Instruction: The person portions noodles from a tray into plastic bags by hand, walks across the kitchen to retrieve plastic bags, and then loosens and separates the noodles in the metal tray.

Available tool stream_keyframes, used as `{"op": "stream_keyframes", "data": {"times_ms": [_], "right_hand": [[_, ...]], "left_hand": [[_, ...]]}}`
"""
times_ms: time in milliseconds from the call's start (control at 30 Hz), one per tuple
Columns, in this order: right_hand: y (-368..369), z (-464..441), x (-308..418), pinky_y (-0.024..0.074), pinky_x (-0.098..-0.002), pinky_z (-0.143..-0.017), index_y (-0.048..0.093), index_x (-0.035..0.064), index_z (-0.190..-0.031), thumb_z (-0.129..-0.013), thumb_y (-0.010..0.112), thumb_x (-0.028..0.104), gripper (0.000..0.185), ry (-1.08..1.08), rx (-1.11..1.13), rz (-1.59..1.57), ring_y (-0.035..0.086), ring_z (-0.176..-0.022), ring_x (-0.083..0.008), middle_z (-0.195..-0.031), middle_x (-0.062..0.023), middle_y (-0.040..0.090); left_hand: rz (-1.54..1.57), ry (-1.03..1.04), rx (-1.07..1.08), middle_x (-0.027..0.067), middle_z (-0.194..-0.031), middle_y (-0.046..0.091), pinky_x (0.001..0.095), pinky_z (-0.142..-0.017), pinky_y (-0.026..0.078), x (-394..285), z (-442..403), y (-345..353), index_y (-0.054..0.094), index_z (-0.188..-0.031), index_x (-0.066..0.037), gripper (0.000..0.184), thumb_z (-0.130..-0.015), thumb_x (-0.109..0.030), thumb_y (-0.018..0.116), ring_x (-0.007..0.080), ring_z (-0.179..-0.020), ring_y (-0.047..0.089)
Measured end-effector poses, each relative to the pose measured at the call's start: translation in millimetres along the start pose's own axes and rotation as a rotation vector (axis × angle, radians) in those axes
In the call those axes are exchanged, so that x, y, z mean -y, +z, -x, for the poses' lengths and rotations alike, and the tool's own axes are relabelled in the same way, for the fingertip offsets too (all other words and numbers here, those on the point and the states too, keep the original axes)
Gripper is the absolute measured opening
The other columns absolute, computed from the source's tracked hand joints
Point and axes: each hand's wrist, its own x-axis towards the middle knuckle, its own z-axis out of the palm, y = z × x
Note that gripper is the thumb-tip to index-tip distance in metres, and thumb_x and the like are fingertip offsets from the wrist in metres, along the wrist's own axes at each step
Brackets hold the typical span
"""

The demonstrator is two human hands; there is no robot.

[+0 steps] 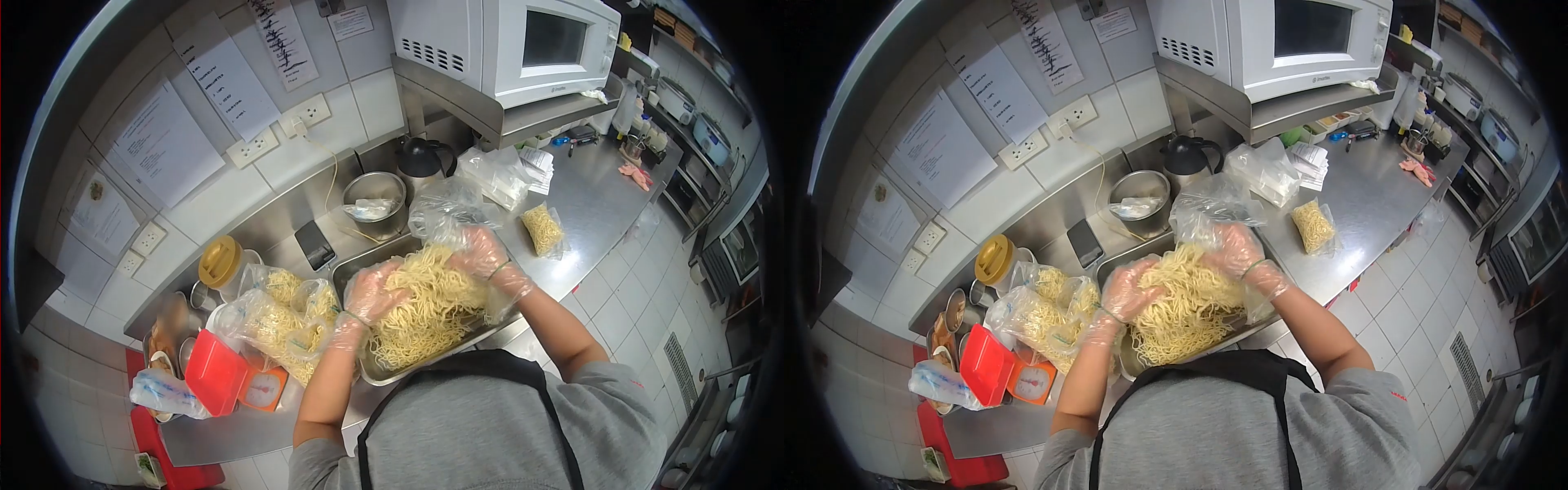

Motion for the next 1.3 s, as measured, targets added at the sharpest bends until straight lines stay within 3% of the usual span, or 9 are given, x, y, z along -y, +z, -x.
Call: {"op": "stream_keyframes", "data": {"times_ms": [267,400,433,667,700,833,1133,1200,1300], "right_hand": [[-19,-7,-26,0.0499,-0.0432,-0.083,0.06,0.0091,-0.123,-0.08,0.068,0.028,0.048,0.06,-0.161,0.019,0.065,-0.088,-0.0375,-0.095,-0.021,0.068],[-44,-1,38,0.0489,-0.0441,-0.087,0.054,0.0136,-0.132,-0.08,0.064,0.021,0.054,0.001,0.255,0.047,0.063,-0.095,-0.0398,-0.1,-0.0235,0.067],[-34,-2,35,0.0489,-0.0442,-0.087,0.053,0.0146,-0.133,-0.079,0.063,0.019,0.056,0.016,0.311,0.129,0.063,-0.095,-0.0401,-0.101,-0.0237,0.066],[46,15,56,0.0458,-0.0428,-0.097,0.057,0.0114,-0.128,-0.082,0.063,0.029,0.05,-0.276,0.676,0.5,0.059,-0.113,-0.0321,-0.123,-0.0185,0.061],[59,17,53,0.0458,-0.0432,-0.097,0.057,0.0114,-0.127,-0.082,0.064,0.029,0.049,-0.269,0.7,0.61,0.059,-0.113,-0.0314,-0.122,-0.0186,0.06],[75,18,50,0.0471,-0.0439,-0.095,0.06,0.0107,-0.123,-0.081,0.065,0.032,0.047,-0.209,0.589,0.461,0.06,-0.11,-0.0321,-0.115,-0.0189,0.063],[4,-21,11,0.049,-0.0372,-0.092,0.063,0.0085,-0.121,-0.075,0.076,0.027,0.051,0.166,0.22,-0.133,0.064,-0.102,-0.0221,-0.115,-0.0128,0.068],[-51,-18,54,0.0481,-0.0353,-0.094,0.063,0.0084,-0.122,-0.072,0.079,0.027,0.056,0.437,0.258,-0.208,0.062,-0.104,-0.0189,-0.115,-0.0125,0.068],[-38,-19,8,0.0466,-0.0355,-0.097,0.058,0.0086,-0.128,-0.073,0.078,0.032,0.063,0.326,0.326,-0.293,0.06,-0.11,-0.0234,-0.125,-0.0145,0.062]], "left_hand": [[0.56,-0.012,0.019,0.0152,-0.11,0.067,0.0368,-0.093,0.047,60,12,5,0.062,-0.123,-0.01,0.039,-0.085,-0.015,0.065,0.0356,-0.098,0.062],[0.011,-0.075,0.098,0.0191,-0.142,0.044,0.0381,-0.108,0.036,64,19,9,0.043,-0.141,-0.009,0.065,-0.079,-0.006,0.065,0.033,-0.129,0.046],[0.027,-0.117,0.172,0.0207,-0.152,0.026,0.0416,-0.114,0.028,53,20,4,0.032,-0.148,-0.013,0.083,-0.075,-0.012,0.072,0.0358,-0.14,0.029],[-0.482,-0.02,0.509,0.0135,-0.16,0.011,0.0686,-0.112,0.014,26,27,56,0.028,-0.151,-0.019,0.108,-0.063,-0.049,0.082,0.0403,-0.146,0.004],[-0.626,0.164,0.275,0.015,-0.15,0.037,0.0571,-0.108,0.034,42,31,73,0.031,-0.15,-0.02,0.101,-0.065,-0.04,0.082,0.0376,-0.14,0.029],[-0.154,-0.287,0.27,0.0162,-0.119,0.063,0.0424,-0.092,0.05,45,18,67,0.051,-0.135,-0.017,0.069,-0.07,-0.021,0.075,0.0346,-0.11,0.06],[-0.005,0.02,-0.175,0.0181,-0.105,0.068,0.0421,-0.087,0.051,20,14,8,0.067,-0.112,-0.009,0.046,-0.067,-0.009,0.073,0.0367,-0.097,0.065],[0.098,-0.034,-0.138,0.0173,-0.097,0.07,0.0363,-0.082,0.053,12,11,-7,0.063,-0.111,-0.001,0.043,-0.07,-0.003,0.076,0.0293,-0.091,0.068],[0.151,-0.113,-0.001,0.0196,-0.103,0.064,0.0385,-0.085,0.051,15,8,-6,0.058,-0.113,0.0,0.048,-0.069,-0.007,0.077,0.0323,-0.097,0.063]]}}
